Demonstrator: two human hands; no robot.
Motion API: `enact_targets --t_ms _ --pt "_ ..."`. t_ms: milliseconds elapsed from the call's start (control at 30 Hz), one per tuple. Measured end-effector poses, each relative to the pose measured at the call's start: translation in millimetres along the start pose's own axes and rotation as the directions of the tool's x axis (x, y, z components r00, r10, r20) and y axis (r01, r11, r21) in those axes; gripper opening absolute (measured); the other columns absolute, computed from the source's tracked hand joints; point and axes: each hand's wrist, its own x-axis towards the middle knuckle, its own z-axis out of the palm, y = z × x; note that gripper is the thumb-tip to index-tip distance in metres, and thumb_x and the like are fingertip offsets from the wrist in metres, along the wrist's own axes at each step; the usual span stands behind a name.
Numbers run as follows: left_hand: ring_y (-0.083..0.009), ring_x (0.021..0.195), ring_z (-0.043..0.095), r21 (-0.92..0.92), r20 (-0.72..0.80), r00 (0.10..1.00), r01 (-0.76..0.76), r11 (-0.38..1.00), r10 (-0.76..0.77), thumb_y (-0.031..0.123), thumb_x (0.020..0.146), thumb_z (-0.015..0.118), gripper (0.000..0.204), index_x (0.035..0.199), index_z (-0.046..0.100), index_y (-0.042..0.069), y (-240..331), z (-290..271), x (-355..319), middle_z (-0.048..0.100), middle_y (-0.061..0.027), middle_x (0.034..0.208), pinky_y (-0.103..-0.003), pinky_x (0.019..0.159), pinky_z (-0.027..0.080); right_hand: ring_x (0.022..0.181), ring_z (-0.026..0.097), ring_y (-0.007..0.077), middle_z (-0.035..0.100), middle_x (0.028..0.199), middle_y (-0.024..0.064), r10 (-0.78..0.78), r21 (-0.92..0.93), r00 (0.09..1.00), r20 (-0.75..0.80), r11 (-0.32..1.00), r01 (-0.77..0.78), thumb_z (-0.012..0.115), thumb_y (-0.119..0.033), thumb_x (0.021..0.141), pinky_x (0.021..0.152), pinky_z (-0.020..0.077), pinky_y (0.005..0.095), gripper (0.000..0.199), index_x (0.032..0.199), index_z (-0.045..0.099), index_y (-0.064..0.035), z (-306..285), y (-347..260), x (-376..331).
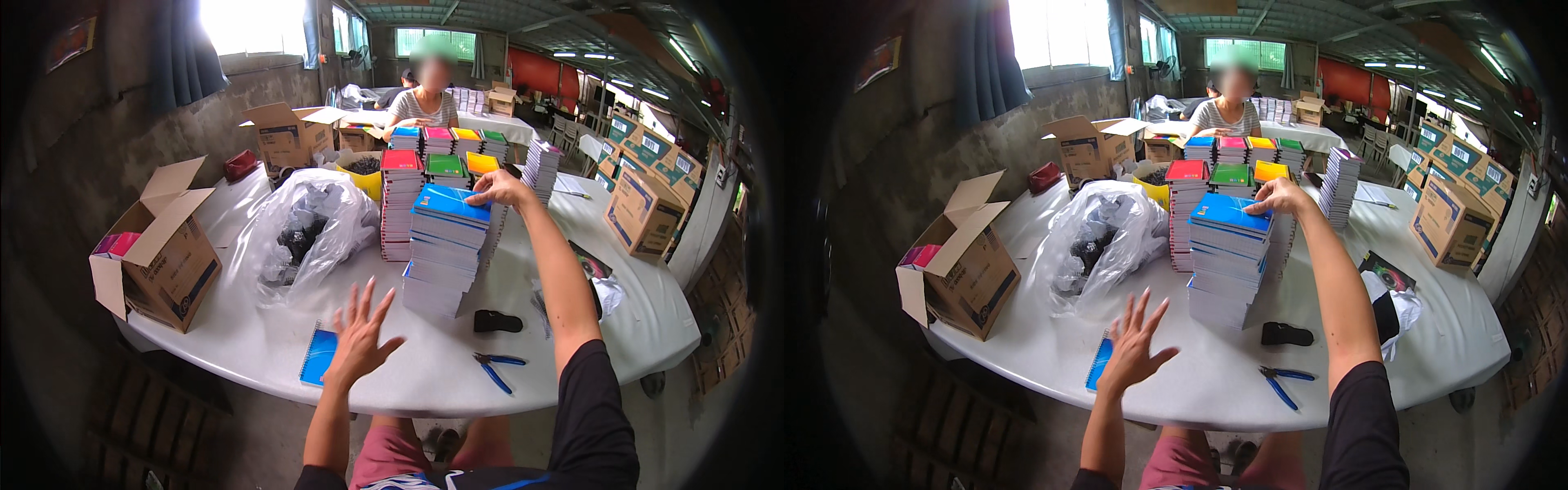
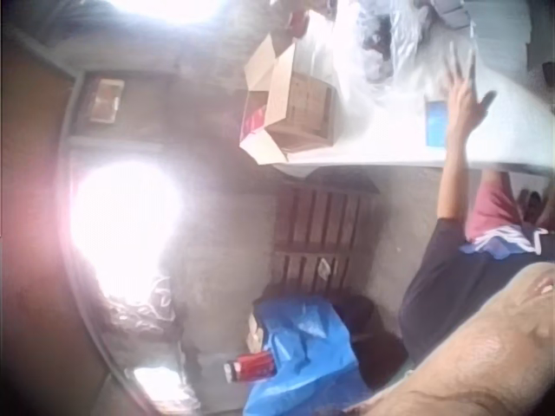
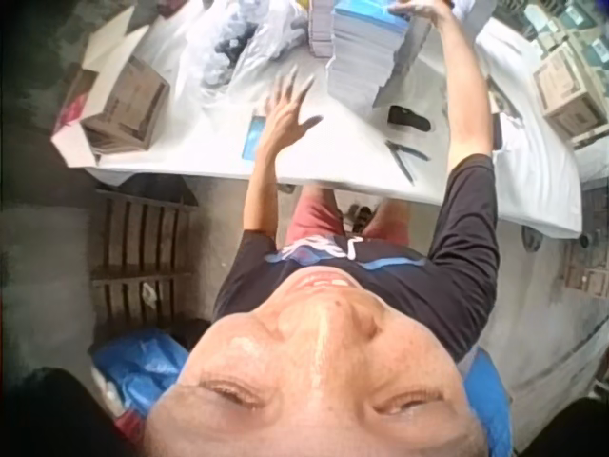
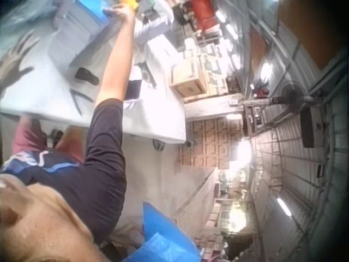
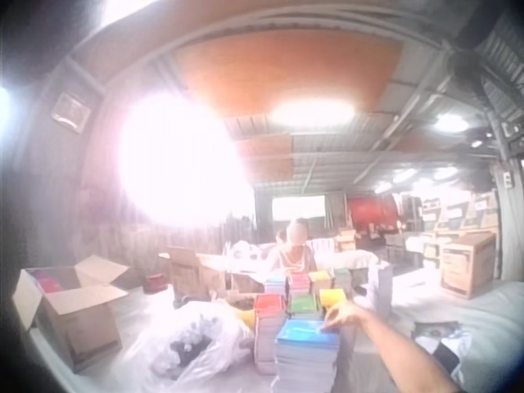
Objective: The person unpacks notebooks from a cardboard box and places them on a table. Then, using pliers, the person attaches spiral wire bindings to the notebooks one at a time, stacking the finished notebooks on the table.
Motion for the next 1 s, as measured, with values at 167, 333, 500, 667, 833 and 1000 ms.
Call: enact_targets --t_ms 167,333,500,667,833,1000 --pt "-0.0367 0.138 0.021 -0.253 -0.426 0.884 -0.322 0.912 0.194 0.047 0.079 0.067 0.077 0.143 0.034 0.019 48 23 103 0.021 -0.0147 0.151 -0.055 0.105 0.022 0.089 0.059 0.0169 0.066 0.088 0.0047 0.066 -0.028 0.995 0.069 0.998 -0.064 0.088 -0.038 0.058 0.082 0.0430 0.0301 0.051 0.092 0.069 -0.0057 -15 8 -3" --pt "-0.0305 0.136 0.028 0.002 -0.471 0.849 -0.272 0.962 0.241 0.050 0.088 0.055 0.056 0.133 0.048 0.018 70 46 154 0.039 -0.0112 0.142 -0.055 0.102 0.020 0.082 0.056 0.0148 0.063 0.085 0.0042 0.074 -0.034 0.996 0.047 0.997 -0.072 0.087 -0.038 0.060 0.074 0.0428 0.0293 0.051 0.093 0.066 -0.0047 -17 9 5" --pt "-0.0247 0.136 0.029 0.060 -0.523 0.809 -0.277 0.959 0.266 0.051 0.089 0.051 0.050 0.127 0.053 0.020 71 55 158 0.045 -0.0066 0.137 -0.054 0.102 0.010 0.084 0.057 0.0164 0.063 0.086 0.0080 -0.157 -0.142 0.962 -0.223 0.982 0.128 0.086 -0.030 0.062 0.075 0.0455 0.0319 0.052 0.096 0.060 -0.0019 -18 8 -11" --pt "-0.0290 0.140 0.018 0.090 -0.598 0.750 -0.286 0.954 0.282 0.054 0.086 0.053 0.056 0.130 0.050 0.020 75 31 138 0.040 -0.0070 0.141 -0.056 0.104 0.005 0.073 0.066 0.0226 0.065 0.077 0.0126 -0.228 -0.122 0.790 -0.569 0.974 0.193 0.082 -0.015 0.064 0.068 0.0508 0.0347 0.035 0.085 0.056 -0.0042 -9 -31 -103" --pt "-0.0261 0.139 0.023 0.172 -0.640 0.665 -0.364 0.915 0.385 0.043 0.087 0.054 0.052 0.134 0.047 0.022 106 47 45 0.043 -0.0022 0.140 -0.058 0.106 -0.004 0.071 0.065 0.0302 0.065 0.075 0.0095 -0.224 -0.125 0.883 -0.413 0.974 0.189 0.075 -0.009 0.067 0.062 0.0483 0.0398 0.025 0.083 0.056 -0.0101 90 8 -223" --pt "-0.0248 0.118 0.046 0.003 -0.104 0.972 -0.211 0.977 0.211 0.027 0.088 0.055 0.016 0.097 0.062 0.016 74 147 -7 0.058 -0.0022 0.103 -0.061 0.103 0.006 0.074 0.064 0.0352 0.065 0.076 0.0129 -0.098 -0.158 0.935 -0.340 0.986 0.046 0.073 -0.010 0.071 0.064 0.0501 0.0408 0.025 0.090 0.057 -0.0090 191 97 -263"
